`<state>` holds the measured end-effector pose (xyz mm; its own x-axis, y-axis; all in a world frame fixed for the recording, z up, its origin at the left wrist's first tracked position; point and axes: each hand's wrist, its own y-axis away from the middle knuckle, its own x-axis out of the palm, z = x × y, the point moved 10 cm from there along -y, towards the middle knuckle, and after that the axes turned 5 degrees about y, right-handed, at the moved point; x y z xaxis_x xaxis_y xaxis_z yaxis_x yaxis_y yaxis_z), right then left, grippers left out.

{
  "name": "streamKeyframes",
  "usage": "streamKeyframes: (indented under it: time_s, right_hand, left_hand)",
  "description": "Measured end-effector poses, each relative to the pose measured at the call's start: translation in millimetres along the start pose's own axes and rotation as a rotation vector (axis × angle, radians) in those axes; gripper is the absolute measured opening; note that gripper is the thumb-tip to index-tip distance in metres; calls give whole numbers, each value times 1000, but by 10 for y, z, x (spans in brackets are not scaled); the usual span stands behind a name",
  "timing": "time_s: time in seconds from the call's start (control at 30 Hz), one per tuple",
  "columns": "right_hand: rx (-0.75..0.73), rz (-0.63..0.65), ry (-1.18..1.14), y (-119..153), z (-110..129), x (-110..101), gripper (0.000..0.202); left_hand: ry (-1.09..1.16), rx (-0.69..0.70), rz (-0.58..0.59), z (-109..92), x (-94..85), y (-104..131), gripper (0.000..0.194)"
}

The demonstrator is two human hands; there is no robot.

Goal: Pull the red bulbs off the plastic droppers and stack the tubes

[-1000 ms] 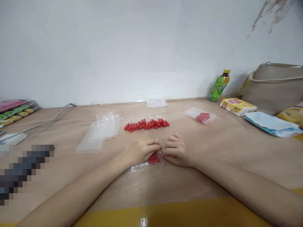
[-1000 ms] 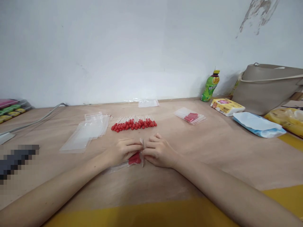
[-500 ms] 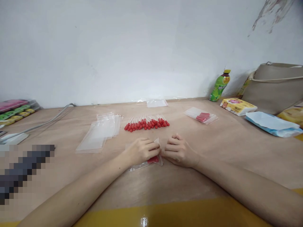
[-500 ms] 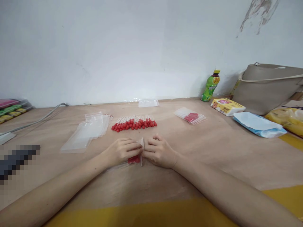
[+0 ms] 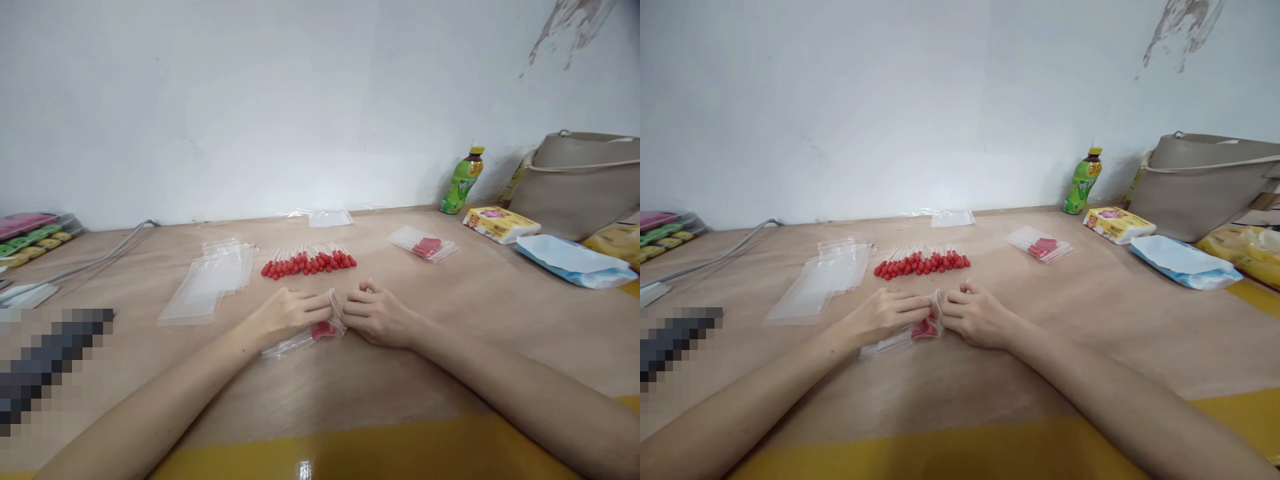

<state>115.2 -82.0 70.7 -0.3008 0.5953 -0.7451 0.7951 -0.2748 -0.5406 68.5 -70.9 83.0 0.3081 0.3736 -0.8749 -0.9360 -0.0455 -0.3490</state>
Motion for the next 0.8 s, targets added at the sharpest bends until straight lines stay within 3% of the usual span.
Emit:
streamKeyframes:
  time_s: [0.1, 0.17, 0.27, 0.37, 0.5, 0.6, 0.67, 0.8]
  right_hand:
    - [56, 90, -125, 11, -85, 31, 21]
    - [190, 150, -249, 28, -207, 62, 18]
    - [466, 211, -487, 108, -398, 183, 26]
    - [630, 211, -636, 163, -467, 326, 30]
    - [642, 190, -726, 139, -457, 421, 22]
    - [621, 205, -818, 135, -454, 452, 20]
    - [639, 209, -887, 147, -476, 477, 22]
    - [731, 230, -1075, 168, -485, 583, 25]
  left_hand:
    - [-26, 1, -45, 71, -171, 13, 21]
    - [-54, -8, -70, 115, -245, 27, 21]
    - [-56, -34, -64, 152, -236, 31, 22]
    - [56, -112, -15, 186, -149, 2, 24]
    - [410, -402, 47, 316, -47, 58, 19]
    - [627, -528, 133, 249, 60, 225, 46]
    - [656, -570, 153, 192, 104, 360, 57]
    - [643, -635, 56, 200, 131, 542, 50]
